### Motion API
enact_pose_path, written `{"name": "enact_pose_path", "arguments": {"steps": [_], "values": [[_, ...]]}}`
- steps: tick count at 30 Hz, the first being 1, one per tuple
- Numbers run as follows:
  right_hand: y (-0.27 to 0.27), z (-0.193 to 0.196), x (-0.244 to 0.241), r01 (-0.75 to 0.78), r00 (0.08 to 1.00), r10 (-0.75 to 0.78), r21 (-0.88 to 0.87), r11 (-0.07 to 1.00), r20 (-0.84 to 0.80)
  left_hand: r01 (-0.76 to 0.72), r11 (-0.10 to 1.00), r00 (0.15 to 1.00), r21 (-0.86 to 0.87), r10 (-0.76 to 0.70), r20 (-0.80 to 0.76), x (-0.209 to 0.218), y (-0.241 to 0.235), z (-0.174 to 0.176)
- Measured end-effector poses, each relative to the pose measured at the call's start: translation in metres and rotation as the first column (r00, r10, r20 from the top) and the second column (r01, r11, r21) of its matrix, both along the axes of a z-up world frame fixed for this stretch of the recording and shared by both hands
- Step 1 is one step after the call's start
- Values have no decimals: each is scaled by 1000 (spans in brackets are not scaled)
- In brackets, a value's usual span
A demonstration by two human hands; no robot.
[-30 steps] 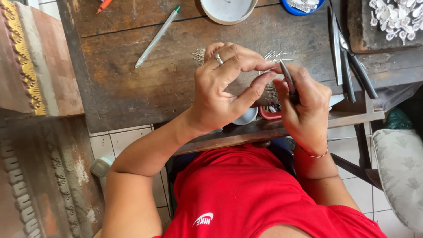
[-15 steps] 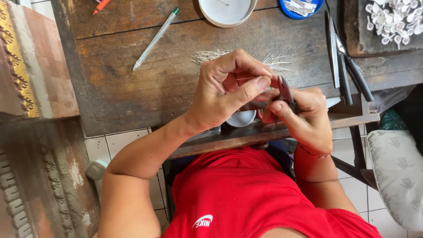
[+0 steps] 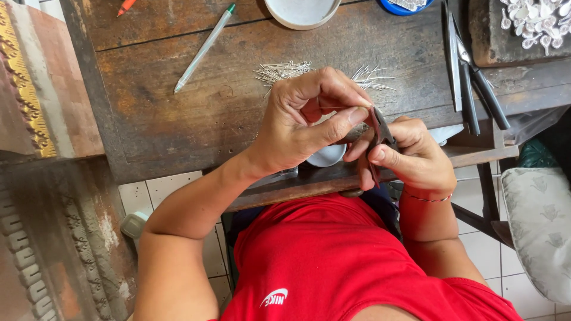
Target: The person repeatedly picks up thin metal pins from a wooden workbench and uses pliers to bend one end into a small loop. Finished pieces are placed into a growing pile on the table. The process continues with multiple pins handled one at a time.
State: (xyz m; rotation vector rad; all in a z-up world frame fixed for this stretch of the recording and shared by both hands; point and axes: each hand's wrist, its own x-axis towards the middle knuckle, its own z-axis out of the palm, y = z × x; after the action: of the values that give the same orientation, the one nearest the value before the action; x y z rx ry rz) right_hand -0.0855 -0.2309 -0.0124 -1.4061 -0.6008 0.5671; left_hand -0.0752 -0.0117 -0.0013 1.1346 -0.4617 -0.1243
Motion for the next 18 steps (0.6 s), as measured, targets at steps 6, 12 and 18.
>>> {"name": "enact_pose_path", "arguments": {"steps": [6, 12, 18], "values": [[0, -2, -1, -7, 993, 17, 87, 996, -116, 8, 1000, 1000, 15, -8, 13, 2, 1, -1], [-6, -19, -8, 42, 970, 7, 193, 980, -244, 78, 997, 994, -27, -80, -73, 1, 1, 1], [0, -27, -21, 139, 963, -76, 235, 962, -258, -108, 994, 994, -6, 108, 15, -2, -8, 5]]}}
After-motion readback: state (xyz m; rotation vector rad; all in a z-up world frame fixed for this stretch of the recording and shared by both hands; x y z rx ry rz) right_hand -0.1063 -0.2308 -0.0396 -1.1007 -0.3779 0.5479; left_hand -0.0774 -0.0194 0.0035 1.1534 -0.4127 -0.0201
